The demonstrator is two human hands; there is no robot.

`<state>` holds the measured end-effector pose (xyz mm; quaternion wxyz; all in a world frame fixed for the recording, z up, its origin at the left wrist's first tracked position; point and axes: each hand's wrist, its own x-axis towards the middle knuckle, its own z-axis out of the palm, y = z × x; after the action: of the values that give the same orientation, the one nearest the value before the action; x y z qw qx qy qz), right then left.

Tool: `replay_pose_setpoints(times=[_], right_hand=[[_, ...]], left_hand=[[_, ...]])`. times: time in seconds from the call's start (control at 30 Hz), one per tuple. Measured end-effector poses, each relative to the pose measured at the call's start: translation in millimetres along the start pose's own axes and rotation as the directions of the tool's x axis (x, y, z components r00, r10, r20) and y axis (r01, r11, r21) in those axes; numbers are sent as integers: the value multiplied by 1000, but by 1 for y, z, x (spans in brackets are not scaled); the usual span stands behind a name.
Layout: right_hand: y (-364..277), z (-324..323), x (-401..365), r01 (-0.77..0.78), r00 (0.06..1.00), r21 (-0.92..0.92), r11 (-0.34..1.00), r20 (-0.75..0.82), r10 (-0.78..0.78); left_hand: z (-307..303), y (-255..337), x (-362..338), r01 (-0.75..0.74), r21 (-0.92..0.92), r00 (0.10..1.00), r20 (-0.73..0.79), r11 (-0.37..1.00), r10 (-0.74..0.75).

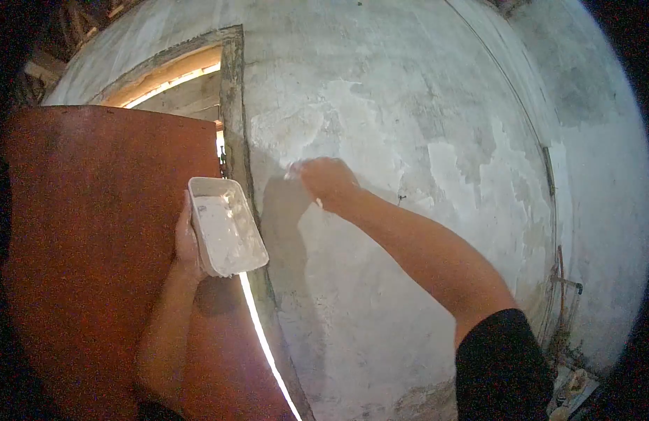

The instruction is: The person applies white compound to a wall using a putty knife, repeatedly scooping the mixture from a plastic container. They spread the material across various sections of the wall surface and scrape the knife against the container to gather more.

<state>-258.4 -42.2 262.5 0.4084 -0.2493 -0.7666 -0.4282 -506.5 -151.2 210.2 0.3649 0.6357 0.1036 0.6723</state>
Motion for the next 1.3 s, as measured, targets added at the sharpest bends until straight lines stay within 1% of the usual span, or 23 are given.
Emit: replay_pose_setpoints(times=[0.03,0.07,0.13,0.2,0.27,0.4,0.43,0.47,0.5,0.53,0.6,0.63,0.7,0.8,0.87,0.93,1.0,1.03,1.07,1.13,1.2,1.27,1.3], right_hand=[[6,3,5,-59,985,28,998,-162,62],[14,24,5,-54,985,24,998,-164,57],[19,81,-8,-148,974,-54,988,167,155],[-19,103,-56,49,959,-179,983,-267,-96],[-40,115,-87,145,983,-127,981,130,-128],[-47,75,-91,240,946,-101,965,248,-209],[-43,45,-68,63,877,-39,997,479,-37],[-33,27,-49,-120,725,-27,992,680,106],[-1,42,-43,51,920,-31,998,390,-35],[30,56,-38,205,978,-92,974,59,-200],[35,15,-4,-211,971,-148,966,83,225],[47,16,3,-217,969,-153,964,86,231],[68,27,8,-344,938,-100,933,-73,338],[49,57,-16,-232,966,-167,958,78,247],[10,63,-41,-169,916,-20,985,366,165],[-20,108,-82,177,984,-91,980,32,-174],[-54,77,-90,310,949,11,951,53,-311],[-60,72,-86,272,941,68,960,188,-280],[-56,61,-76,270,944,64,961,181,-277],[-44,22,-37,2,822,49,999,569,-30],[-8,40,-12,18,983,-60,998,182,-7],[18,28,17,-141,990,-84,986,10,142],[23,28,24,-142,990,-80,987,9,143]], left_hand=[[0,0,1,6,-22,1000,2,1000,-6],[1,-1,1,1,-24,1000,2,1000,-1],[1,-3,-2,-4,-31,1000,-14,1000,4],[-1,-1,-4,-9,-23,999,-49,1000,8],[-2,-3,-11,-17,-24,996,-86,1000,15],[-3,6,-13,-59,35,992,-111,998,62],[-4,7,-14,-57,30,992,-108,998,60],[-3,5,-16,-67,29,992,-106,997,70],[-4,4,-15,-62,12,992,-107,998,63],[-4,4,-14,-53,-4,993,-108,999,52],[-3,3,-13,-51,-24,995,-83,998,48],[-3,2,-13,-54,-42,997,-60,998,52],[-4,-2,-13,-57,-25,995,-87,998,54],[-9,-4,-10,-69,-6,990,-120,998,68],[-8,-4,-12,-80,-15,989,-125,997,77],[-4,-1,-15,-75,7,986,-152,997,76],[-14,-6,-13,-89,-45,993,-85,995,85],[-15,-6,-13,-93,-18,987,-135,995,90],[-15,-5,-11,-101,15,978,-182,995,102],[-13,-5,-12,-98,1,982,-164,995,97],[-15,-5,-11,-98,-14,984,-151,995,94],[-18,-7,-10,-78,-2,988,-133,997,77],[-17,-8,-11,-77,3,988,-134,997,77]])
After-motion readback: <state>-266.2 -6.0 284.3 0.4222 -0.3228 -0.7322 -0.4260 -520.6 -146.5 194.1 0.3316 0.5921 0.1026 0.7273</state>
